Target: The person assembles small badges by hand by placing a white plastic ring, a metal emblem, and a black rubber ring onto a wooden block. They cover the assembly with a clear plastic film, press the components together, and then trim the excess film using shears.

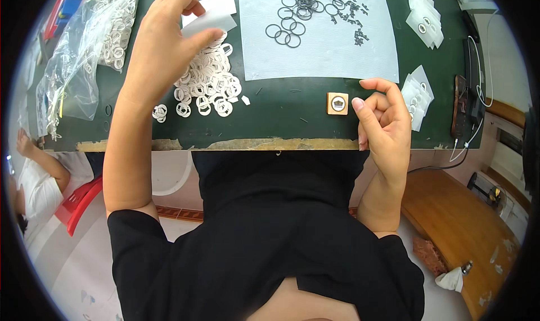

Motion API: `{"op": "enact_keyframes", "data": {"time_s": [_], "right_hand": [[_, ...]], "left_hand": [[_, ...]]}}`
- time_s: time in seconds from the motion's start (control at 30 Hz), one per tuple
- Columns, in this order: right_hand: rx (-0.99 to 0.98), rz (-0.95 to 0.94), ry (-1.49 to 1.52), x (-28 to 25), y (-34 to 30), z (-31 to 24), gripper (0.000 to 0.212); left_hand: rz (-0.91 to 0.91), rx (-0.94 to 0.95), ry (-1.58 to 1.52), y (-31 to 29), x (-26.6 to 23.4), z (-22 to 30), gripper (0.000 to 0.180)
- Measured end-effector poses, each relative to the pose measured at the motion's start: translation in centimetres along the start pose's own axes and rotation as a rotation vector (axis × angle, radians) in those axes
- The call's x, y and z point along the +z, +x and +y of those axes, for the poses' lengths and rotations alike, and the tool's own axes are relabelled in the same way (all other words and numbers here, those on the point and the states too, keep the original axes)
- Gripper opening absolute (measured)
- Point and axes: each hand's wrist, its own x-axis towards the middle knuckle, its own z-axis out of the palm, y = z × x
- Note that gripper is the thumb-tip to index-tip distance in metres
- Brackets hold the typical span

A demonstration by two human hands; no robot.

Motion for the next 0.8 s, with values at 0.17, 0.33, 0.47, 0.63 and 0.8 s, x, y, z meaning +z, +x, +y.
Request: {"op": "enact_keyframes", "data": {"time_s": [0.17,0.33,0.47,0.63,0.8], "right_hand": [[0.003,-0.061,0.05,-0.8,0.1,-0.8,0.021],[-0.255,0.055,-0.15,2.0,-1.1,-3.4,0.021],[-0.588,0.07,-0.412,4.9,-0.7,-2.7,0.029],[-0.563,0.024,-0.389,3.7,-1.8,-1.9,0.028],[-0.666,0.092,-0.473,3.7,-2.4,-1.2,0.029]], "left_hand": [[-0.214,-0.212,-0.326,1.3,-2.9,-1.1,0.023],[-0.296,-0.193,-0.642,0.8,-3.4,4.8,0.019],[-0.346,-0.254,-0.826,-2.2,0.0,10.6,0.022],[-0.346,-0.319,-1.175,-4.4,2.2,12.9,0.02],[-0.293,-0.342,-1.302,-5.1,3.3,13.5,0.022]]}}
